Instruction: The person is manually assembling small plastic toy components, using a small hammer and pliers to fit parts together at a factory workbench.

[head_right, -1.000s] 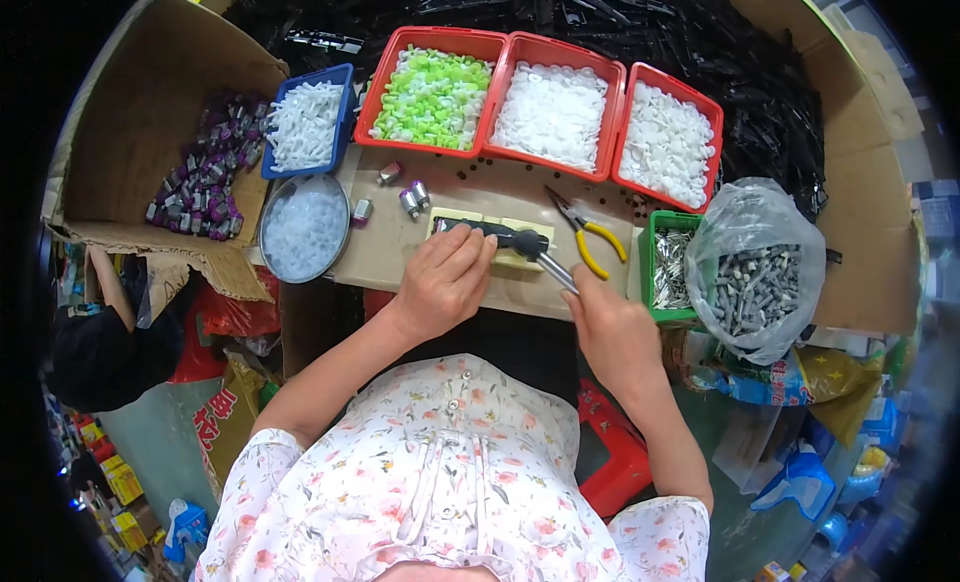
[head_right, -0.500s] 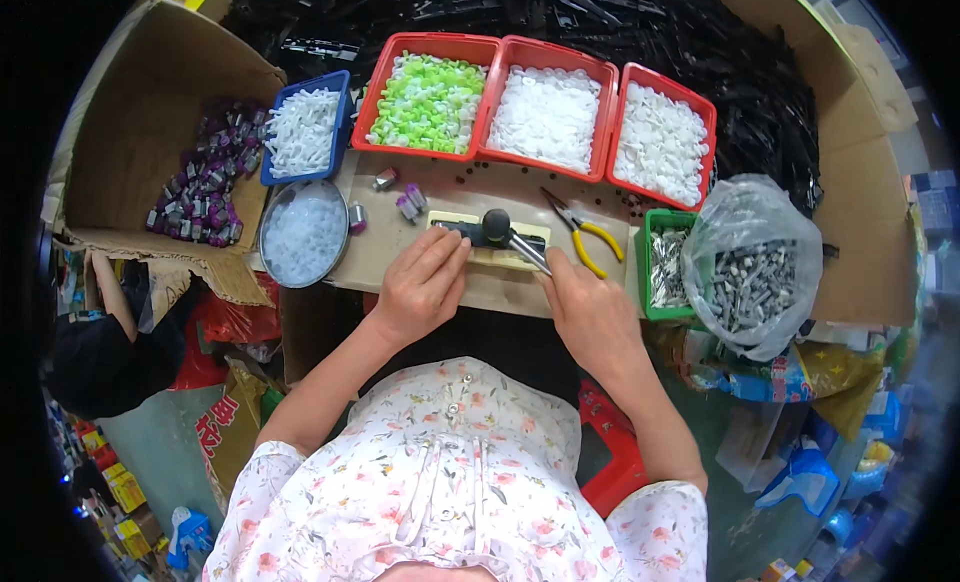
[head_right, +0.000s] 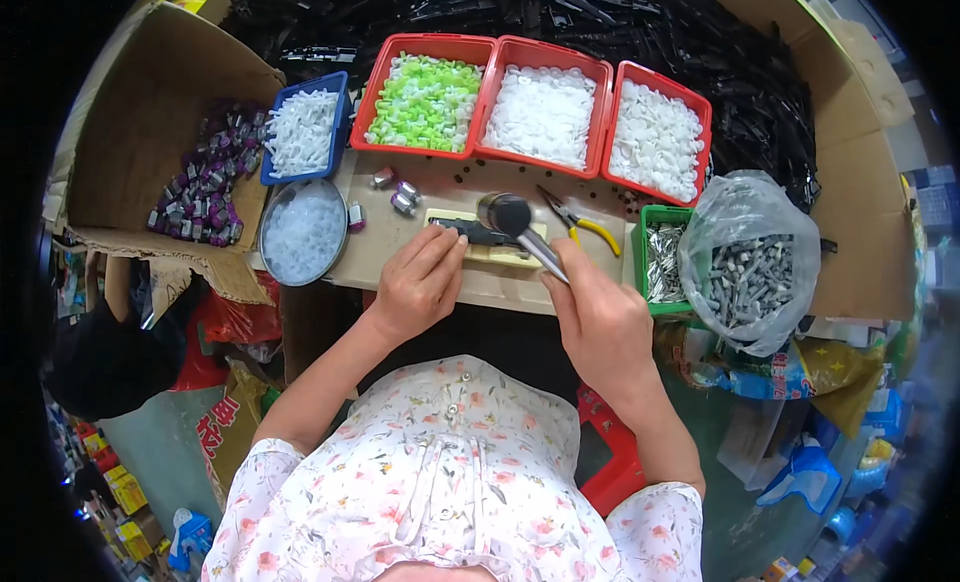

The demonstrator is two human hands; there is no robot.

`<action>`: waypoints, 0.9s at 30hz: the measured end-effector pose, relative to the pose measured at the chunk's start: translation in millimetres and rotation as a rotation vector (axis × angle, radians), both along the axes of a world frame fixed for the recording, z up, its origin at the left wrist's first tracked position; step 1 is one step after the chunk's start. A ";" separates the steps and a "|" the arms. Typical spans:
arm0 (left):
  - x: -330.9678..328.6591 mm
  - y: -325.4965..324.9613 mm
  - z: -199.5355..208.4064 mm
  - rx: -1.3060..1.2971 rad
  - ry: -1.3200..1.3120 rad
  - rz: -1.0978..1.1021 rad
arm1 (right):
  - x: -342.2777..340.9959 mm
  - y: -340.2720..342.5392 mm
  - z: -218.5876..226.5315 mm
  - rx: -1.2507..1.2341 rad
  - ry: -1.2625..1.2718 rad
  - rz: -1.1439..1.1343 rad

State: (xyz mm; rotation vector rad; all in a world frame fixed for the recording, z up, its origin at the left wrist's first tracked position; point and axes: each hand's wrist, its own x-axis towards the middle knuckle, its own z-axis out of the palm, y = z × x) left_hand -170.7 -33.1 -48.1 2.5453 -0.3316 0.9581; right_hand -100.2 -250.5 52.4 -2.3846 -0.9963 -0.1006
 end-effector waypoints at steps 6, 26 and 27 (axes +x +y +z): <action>-0.1 0.1 3.8 0.016 0.019 -0.025 | 0.7 -15.4 -16.8 -0.273 0.122 0.011; 38.4 -10.3 29.0 -0.046 0.125 -0.091 | 159.2 49.1 -17.2 -0.173 -0.299 -0.121; 42.0 -12.1 27.1 -0.041 0.199 -0.122 | 174.0 54.1 -24.8 -0.193 -0.370 -0.099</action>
